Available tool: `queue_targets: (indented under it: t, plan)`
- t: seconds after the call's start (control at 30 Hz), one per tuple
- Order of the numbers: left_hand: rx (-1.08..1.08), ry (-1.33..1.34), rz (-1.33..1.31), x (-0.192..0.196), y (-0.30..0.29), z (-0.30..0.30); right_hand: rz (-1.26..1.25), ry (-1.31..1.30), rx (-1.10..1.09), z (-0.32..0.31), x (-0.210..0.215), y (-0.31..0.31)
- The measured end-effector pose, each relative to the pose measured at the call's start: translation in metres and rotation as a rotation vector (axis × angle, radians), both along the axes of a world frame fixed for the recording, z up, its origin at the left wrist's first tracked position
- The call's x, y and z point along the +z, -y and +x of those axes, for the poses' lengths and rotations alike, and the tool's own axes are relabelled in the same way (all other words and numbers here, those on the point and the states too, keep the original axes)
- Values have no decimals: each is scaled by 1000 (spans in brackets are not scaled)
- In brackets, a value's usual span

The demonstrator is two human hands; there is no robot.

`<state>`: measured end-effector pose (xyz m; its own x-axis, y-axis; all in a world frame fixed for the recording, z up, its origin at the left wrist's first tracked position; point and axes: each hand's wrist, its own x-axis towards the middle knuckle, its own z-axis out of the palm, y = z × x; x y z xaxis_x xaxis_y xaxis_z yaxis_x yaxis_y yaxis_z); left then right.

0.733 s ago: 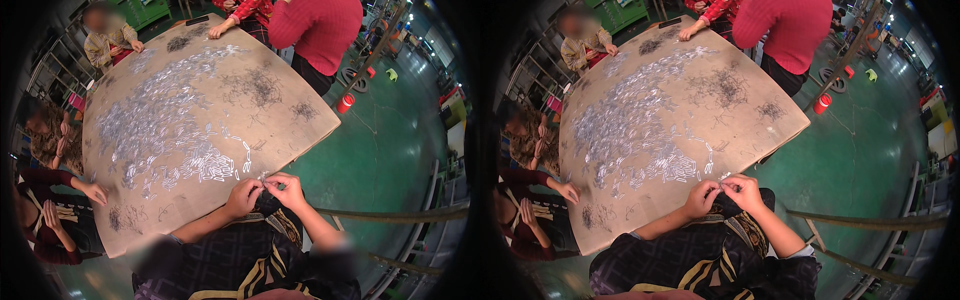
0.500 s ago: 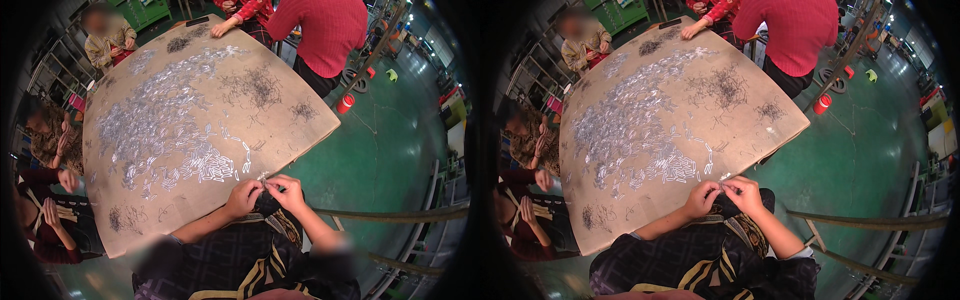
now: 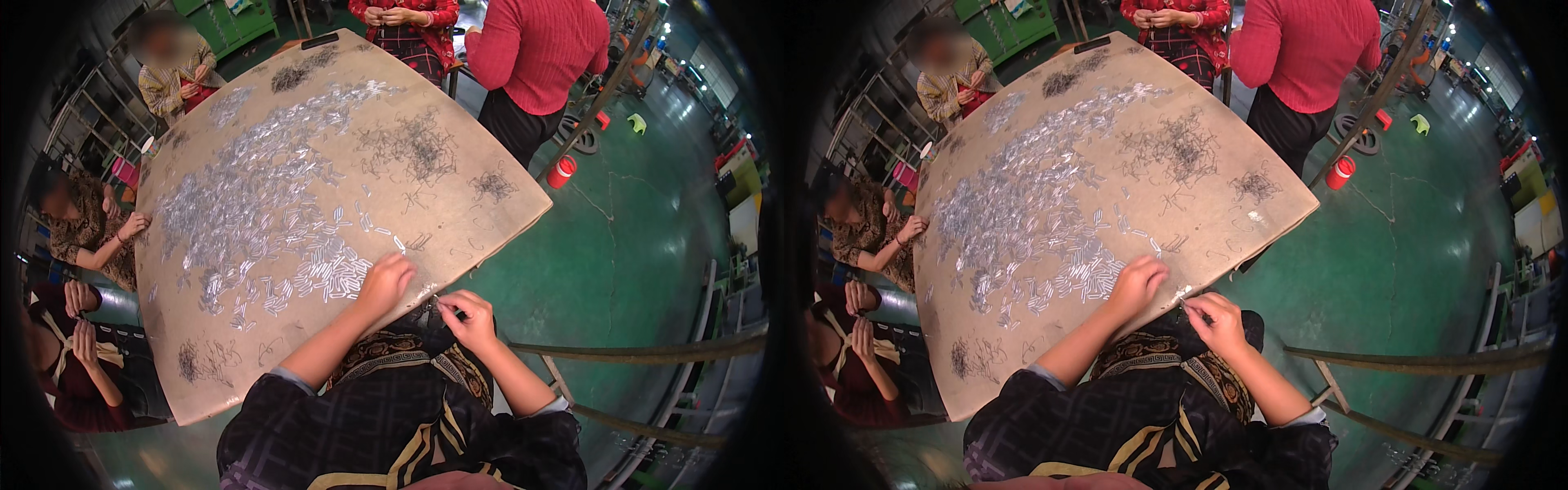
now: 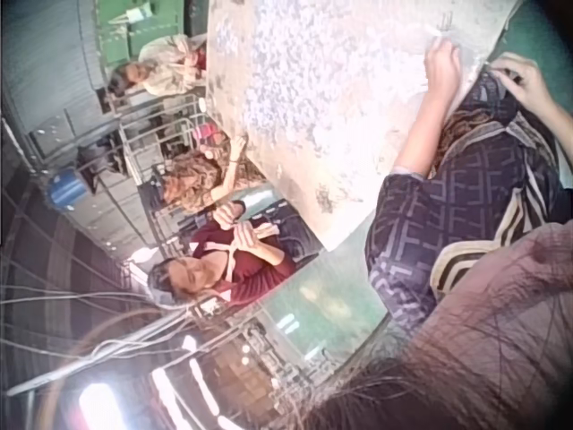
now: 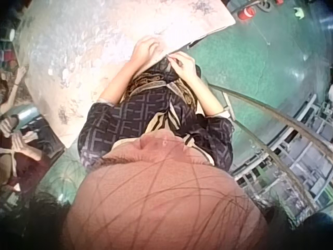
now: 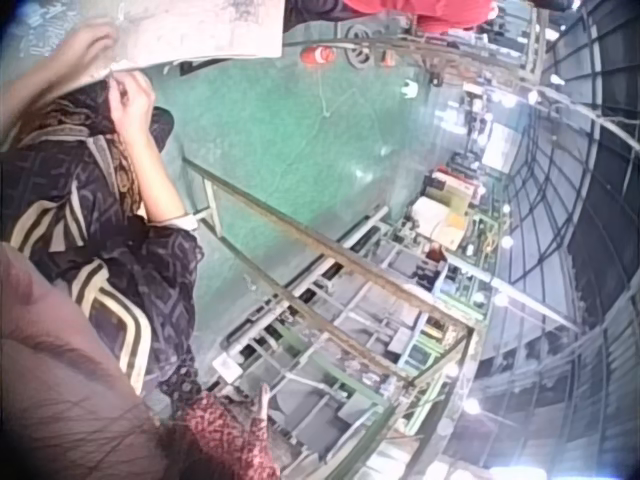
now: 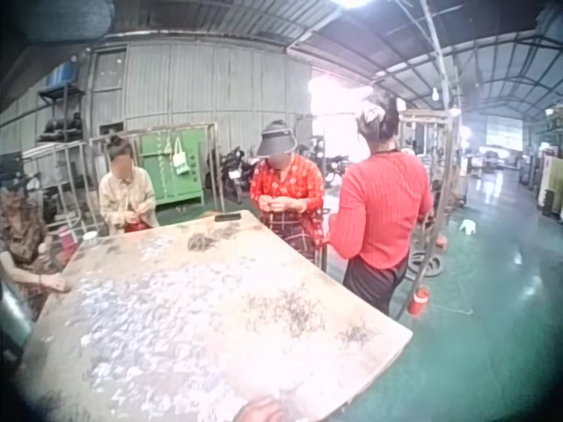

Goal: The person sits at a large table and sorts small white and dark components by hand, moving them into separate piles. Other workers at the table perform similar sorting actions while the camera wearer continues to organize the items.

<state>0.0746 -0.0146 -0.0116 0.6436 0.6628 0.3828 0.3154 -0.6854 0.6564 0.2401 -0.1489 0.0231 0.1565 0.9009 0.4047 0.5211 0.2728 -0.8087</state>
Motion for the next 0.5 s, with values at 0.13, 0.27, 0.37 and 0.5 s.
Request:
queue_targets:
  t: [0.13, 0.27, 0.37, 0.5]
  plan:
    - [166, -151, 236, -18, -29, 30, 32, 42, 12, 1, -6, -1]
    - [128, -317, 296, -29, -36, 47, 34, 32, 14, 0, -7, 1]
    - [48, -343, 358, -29, -39, 50, 35, 40, 1, 2, -9, 3]
    - [-42, -288, 350, -18, -39, 42, 36, 42, -3, 2, -10, 3]
